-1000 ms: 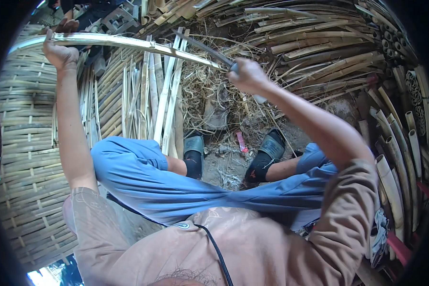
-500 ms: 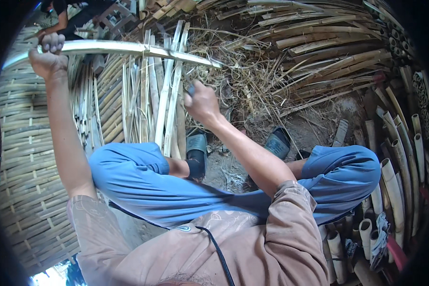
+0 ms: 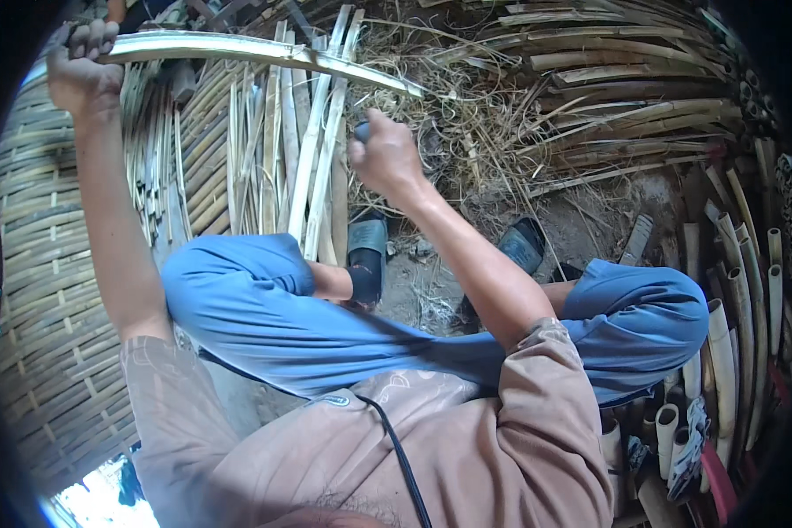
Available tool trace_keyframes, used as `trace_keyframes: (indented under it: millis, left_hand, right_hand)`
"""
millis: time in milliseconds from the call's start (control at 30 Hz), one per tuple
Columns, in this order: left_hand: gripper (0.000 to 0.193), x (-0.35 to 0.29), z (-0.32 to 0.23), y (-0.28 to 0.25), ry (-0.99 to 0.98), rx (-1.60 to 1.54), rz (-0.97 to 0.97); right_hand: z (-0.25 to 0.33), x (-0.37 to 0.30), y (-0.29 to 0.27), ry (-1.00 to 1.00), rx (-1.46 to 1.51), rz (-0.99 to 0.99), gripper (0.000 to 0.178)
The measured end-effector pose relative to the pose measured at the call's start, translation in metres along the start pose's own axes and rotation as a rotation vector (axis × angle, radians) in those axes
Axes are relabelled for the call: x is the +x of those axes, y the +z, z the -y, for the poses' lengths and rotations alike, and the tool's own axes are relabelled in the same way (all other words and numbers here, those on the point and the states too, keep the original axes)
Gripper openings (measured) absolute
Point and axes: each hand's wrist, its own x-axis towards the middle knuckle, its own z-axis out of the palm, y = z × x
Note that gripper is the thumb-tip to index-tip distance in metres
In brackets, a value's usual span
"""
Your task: The person is using a knife to strip and smooth thin layers off a long bamboo pole or strip to prepare it for manufacturing.
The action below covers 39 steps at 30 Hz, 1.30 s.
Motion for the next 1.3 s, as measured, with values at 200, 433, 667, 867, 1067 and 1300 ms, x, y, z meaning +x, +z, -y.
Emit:
trace_keyframes:
  millis: [200,433,667,867,1067,1300]
  left_hand:
    - [0.039,0.006,0.004,0.014,0.000,0.006,-0.027]
    - [0.035,0.016,0.009,0.012,0.064,0.165,-0.221]
    - [0.036,0.021,0.002,0.013,0.125,0.049,-0.289]
    - [0.028,0.002,0.026,0.062,0.146,0.193,-0.309]
    - [0.023,0.091,0.033,-0.050,0.012,-0.103,-0.006]
    - [0.032,0.017,0.023,0.047,0.193,0.082,-0.249]
  right_hand:
    - [-0.086,0.005,-0.006,0.044,-0.240,0.025,0.017]
    - [-0.021,0.012,-0.021,0.049,-0.046,0.008,0.021]
    - [0.142,0.010,-0.092,-0.895,-0.164,-0.758,0.016]
    - [-0.019,0.020,-0.044,0.163,-0.280,0.139,0.017]
    - [-0.058,0.000,-0.028,0.225,-0.217,0.119,0.031]
    - [0.061,-0.003,-0.047,-0.255,0.221,-0.081,0.012]
